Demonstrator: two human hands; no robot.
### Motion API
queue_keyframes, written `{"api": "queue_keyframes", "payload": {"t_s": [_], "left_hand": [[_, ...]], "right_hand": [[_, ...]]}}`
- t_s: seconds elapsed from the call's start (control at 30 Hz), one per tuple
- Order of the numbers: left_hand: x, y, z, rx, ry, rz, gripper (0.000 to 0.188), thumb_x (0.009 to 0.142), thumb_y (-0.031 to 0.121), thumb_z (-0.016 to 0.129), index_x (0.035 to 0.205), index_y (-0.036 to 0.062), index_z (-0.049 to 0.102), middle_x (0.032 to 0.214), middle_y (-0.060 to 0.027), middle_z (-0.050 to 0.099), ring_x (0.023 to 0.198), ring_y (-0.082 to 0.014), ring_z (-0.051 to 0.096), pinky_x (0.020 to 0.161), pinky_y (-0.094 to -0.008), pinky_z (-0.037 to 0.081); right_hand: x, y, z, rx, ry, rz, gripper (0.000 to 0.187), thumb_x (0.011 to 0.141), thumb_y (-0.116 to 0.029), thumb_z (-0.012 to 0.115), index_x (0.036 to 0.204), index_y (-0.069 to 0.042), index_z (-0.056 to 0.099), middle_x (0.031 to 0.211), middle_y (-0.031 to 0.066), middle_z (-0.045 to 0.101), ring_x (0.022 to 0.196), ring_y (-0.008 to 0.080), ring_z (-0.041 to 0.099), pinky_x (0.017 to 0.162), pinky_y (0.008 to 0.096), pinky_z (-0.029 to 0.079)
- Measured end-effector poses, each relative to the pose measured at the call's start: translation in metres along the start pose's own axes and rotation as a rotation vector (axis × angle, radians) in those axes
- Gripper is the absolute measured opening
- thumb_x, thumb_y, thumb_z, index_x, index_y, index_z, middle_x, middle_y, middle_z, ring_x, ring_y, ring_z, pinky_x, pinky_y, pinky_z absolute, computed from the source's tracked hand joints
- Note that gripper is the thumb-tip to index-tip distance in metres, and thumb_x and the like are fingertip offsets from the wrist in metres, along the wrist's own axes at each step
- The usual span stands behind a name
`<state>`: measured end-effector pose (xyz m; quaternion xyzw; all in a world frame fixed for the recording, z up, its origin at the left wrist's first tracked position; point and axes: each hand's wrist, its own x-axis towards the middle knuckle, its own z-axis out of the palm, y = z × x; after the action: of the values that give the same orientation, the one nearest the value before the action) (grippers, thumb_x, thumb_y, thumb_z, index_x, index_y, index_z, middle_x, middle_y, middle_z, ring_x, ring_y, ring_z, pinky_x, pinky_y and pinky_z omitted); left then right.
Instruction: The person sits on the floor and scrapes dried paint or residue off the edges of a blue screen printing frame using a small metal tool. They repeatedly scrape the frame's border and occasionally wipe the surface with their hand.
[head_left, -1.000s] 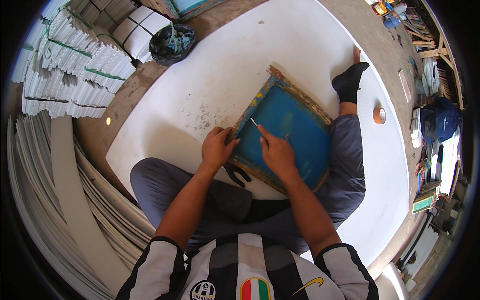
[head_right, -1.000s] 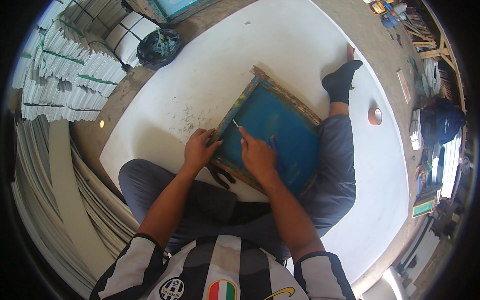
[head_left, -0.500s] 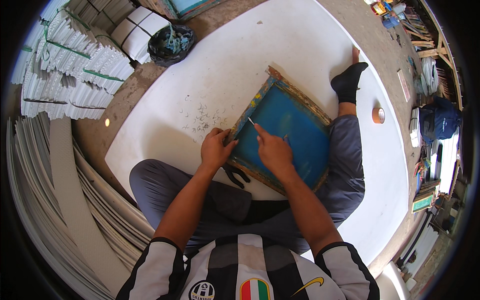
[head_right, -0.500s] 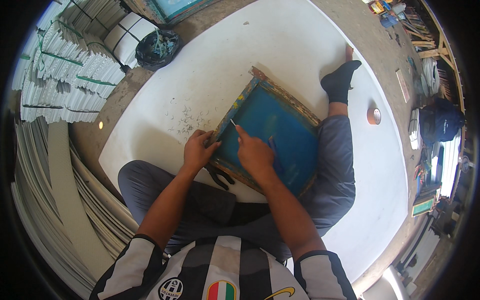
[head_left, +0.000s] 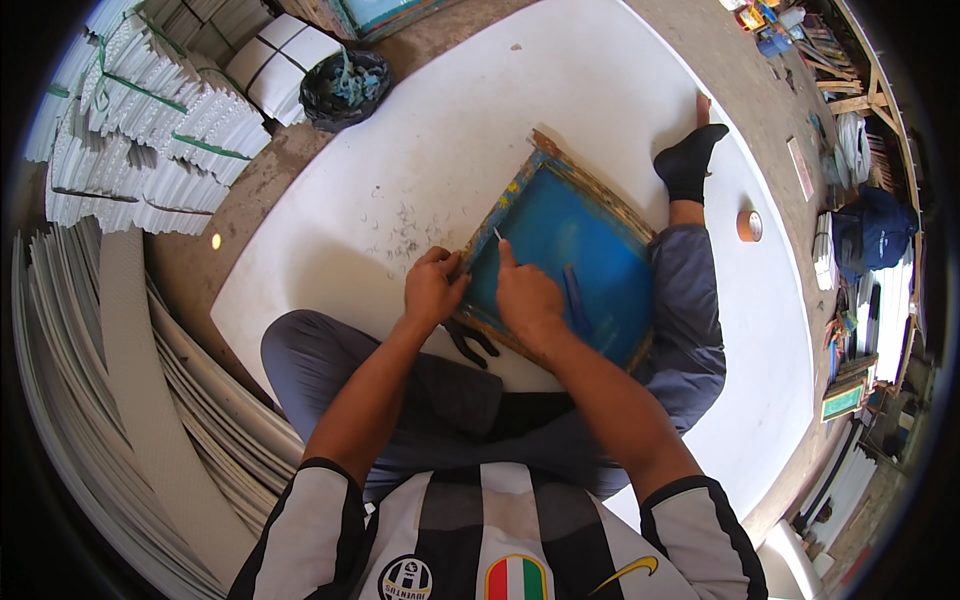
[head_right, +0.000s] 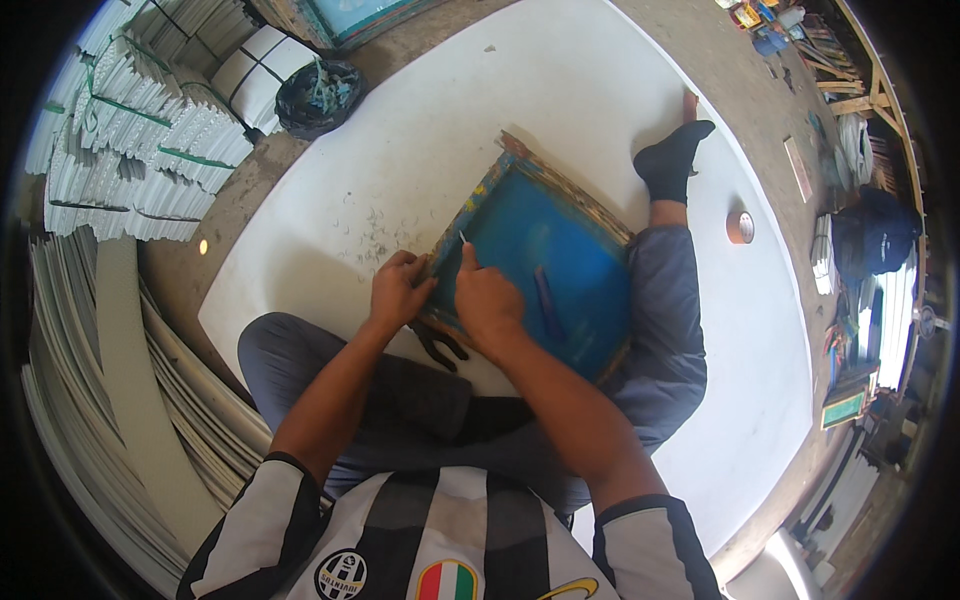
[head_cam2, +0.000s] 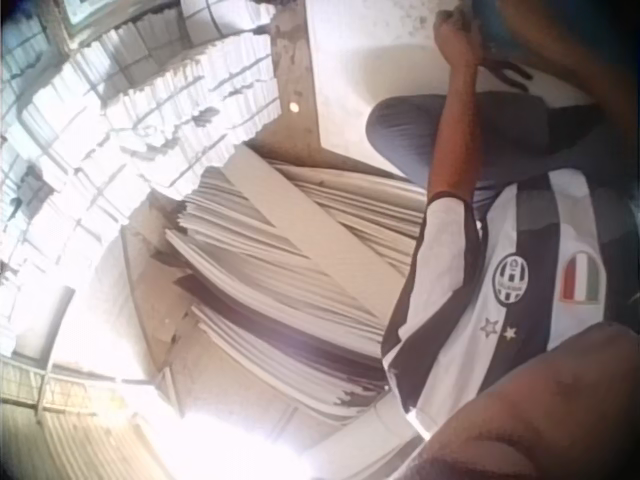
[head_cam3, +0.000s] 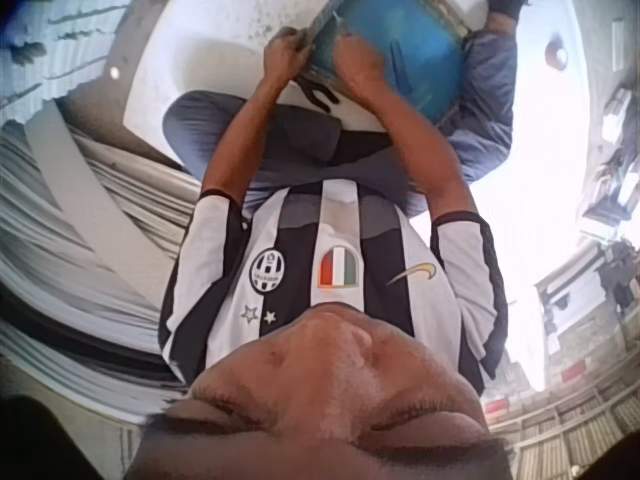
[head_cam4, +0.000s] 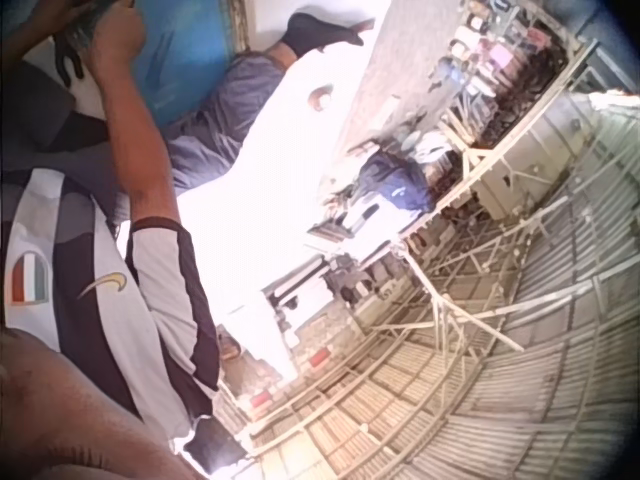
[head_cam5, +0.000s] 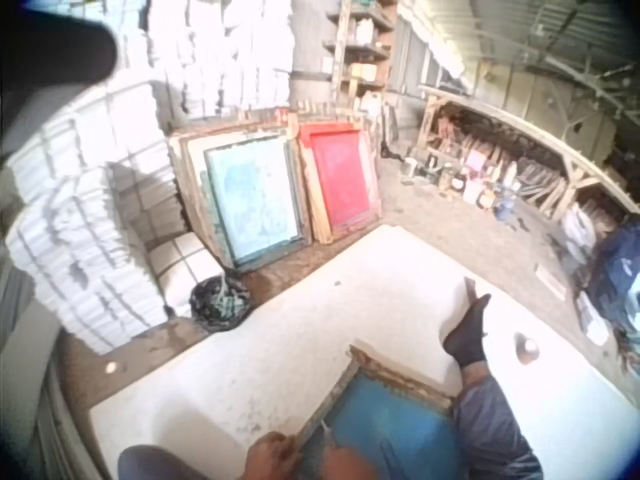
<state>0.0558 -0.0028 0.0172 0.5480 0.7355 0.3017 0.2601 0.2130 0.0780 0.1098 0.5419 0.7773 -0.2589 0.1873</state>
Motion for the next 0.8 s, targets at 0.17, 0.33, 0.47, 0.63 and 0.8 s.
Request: {"api": "queue_keyframes", "payload": {"t_s": [0.17,0.33,0.47,0.63,0.8], "left_hand": [[0.002,0.0,0.002,0.022,-0.017,0.001,0.045,0.079,0.021,0.081,0.12,0.0041,0.076,0.109,-0.0135,0.071,0.097,-0.0337,0.07,0.086,-0.0424,0.056],[0.001,0.001,0.0,0.026,-0.009,-0.003,0.045,0.079,0.022,0.08,0.12,0.0041,0.076,0.11,-0.0131,0.071,0.095,-0.0334,0.071,0.084,-0.0429,0.057],[0.001,-0.001,-0.001,0.02,-0.012,-0.005,0.045,0.079,0.022,0.081,0.12,0.0038,0.076,0.109,-0.0134,0.071,0.093,-0.0334,0.071,0.084,-0.0421,0.056],[0.003,0.0,-0.001,0.031,0.001,0.039,0.046,0.08,0.022,0.082,0.122,0.0034,0.075,0.109,-0.0144,0.07,0.091,-0.0324,0.071,0.081,-0.0404,0.056],[0.002,-0.001,-0.004,-0.005,-0.025,-0.005,0.045,0.081,0.022,0.082,0.122,0.0031,0.075,0.109,-0.0137,0.07,0.088,-0.0304,0.071,0.081,-0.0391,0.056]], "right_hand": [[0.014,0.026,0.011,0.372,0.093,-0.1,0.047,0.106,-0.02,0.047,0.151,-0.01,0.052,0.095,0.0257,0.073,0.089,0.0473,0.071,0.081,0.0545,0.057],[0.012,0.025,0.017,0.448,0.11,-0.074,0.05,0.103,-0.018,0.052,0.152,-0.011,0.051,0.095,0.0277,0.072,0.093,0.0459,0.071,0.086,0.0522,0.056],[0.004,0.018,0.016,0.235,0.088,0.018,0.042,0.102,-0.018,0.057,0.142,-0.01,0.062,0.1,0.0275,0.072,0.098,0.0443,0.07,0.086,0.0497,0.055],[0.025,0.041,0.057,0.684,0.271,-0.128,0.047,0.102,-0.019,0.062,0.147,-0.011,0.057,0.106,0.0277,0.071,0.092,0.0401,0.073,0.082,0.0446,0.055],[0.025,0.049,0.049,0.729,0.103,-0.062,0.048,0.106,-0.024,0.059,0.153,-0.016,0.053,0.084,0.0148,0.067,0.058,0.0219,0.06,0.056,0.0371,0.049]]}}
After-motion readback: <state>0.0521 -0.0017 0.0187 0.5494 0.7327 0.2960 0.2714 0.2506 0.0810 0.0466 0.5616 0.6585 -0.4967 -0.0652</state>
